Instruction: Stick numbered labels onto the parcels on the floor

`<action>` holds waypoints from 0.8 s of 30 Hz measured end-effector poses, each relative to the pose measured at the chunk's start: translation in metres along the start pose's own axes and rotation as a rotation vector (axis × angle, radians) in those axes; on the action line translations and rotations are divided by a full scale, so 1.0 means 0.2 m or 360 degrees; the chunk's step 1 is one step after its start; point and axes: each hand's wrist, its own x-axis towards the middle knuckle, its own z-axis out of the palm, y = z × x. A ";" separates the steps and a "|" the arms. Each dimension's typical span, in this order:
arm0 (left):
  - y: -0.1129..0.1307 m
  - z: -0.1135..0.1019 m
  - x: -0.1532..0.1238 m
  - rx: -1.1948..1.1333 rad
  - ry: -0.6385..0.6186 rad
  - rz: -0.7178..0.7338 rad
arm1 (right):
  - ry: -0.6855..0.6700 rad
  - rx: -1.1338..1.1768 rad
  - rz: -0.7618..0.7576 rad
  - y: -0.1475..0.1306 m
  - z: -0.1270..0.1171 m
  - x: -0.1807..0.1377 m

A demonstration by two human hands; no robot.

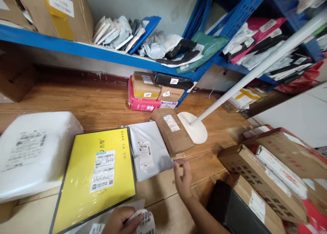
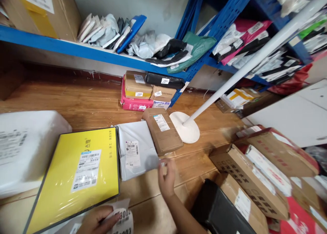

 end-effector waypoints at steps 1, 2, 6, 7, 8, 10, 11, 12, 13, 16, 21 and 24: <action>0.02 -0.02 0.00 0.0008 0.0053 0.0094 | -0.0405 0.0170 -0.0077 -0.09 0.01 -0.07; 0.03 -0.03 0.01 0.0015 0.0082 0.0201 | -0.0838 0.0335 -0.0099 -0.18 0.03 -0.14; 0.00 -0.05 0.03 0.0023 0.0089 0.0508 | -0.1490 0.0654 0.0199 -0.36 0.13 -0.31; -0.01 -0.05 0.03 0.0029 0.0110 0.0493 | -0.1480 0.0681 0.0332 -0.36 0.15 -0.33; -0.01 -0.06 0.03 0.0023 0.0135 0.0438 | -0.1458 0.0698 0.0462 -0.35 0.16 -0.33; -0.01 -0.07 0.04 -0.0046 0.0156 0.0271 | -0.1391 0.0714 0.0689 -0.32 0.19 -0.33; 0.00 -0.07 0.04 -0.0122 0.0147 0.0182 | -0.1347 0.0725 0.0785 -0.30 0.20 -0.33; 0.01 -0.08 0.04 -0.0231 0.0131 0.0096 | -0.1304 0.0753 0.0878 -0.29 0.21 -0.33; 0.02 -0.08 0.04 -0.0359 0.0114 0.0020 | -0.1259 0.0789 0.0963 -0.28 0.22 -0.32; 0.05 -0.09 0.04 -0.0681 0.0110 -0.0139 | -0.1192 0.0875 0.1144 -0.29 0.23 -0.29; 0.06 -0.11 0.05 -0.0743 0.0204 -0.0236 | -0.1280 0.0868 0.1288 -0.32 0.21 -0.22; 0.06 -0.12 0.05 -0.0715 0.0228 -0.0252 | -0.1329 0.0881 0.1314 -0.32 0.19 -0.19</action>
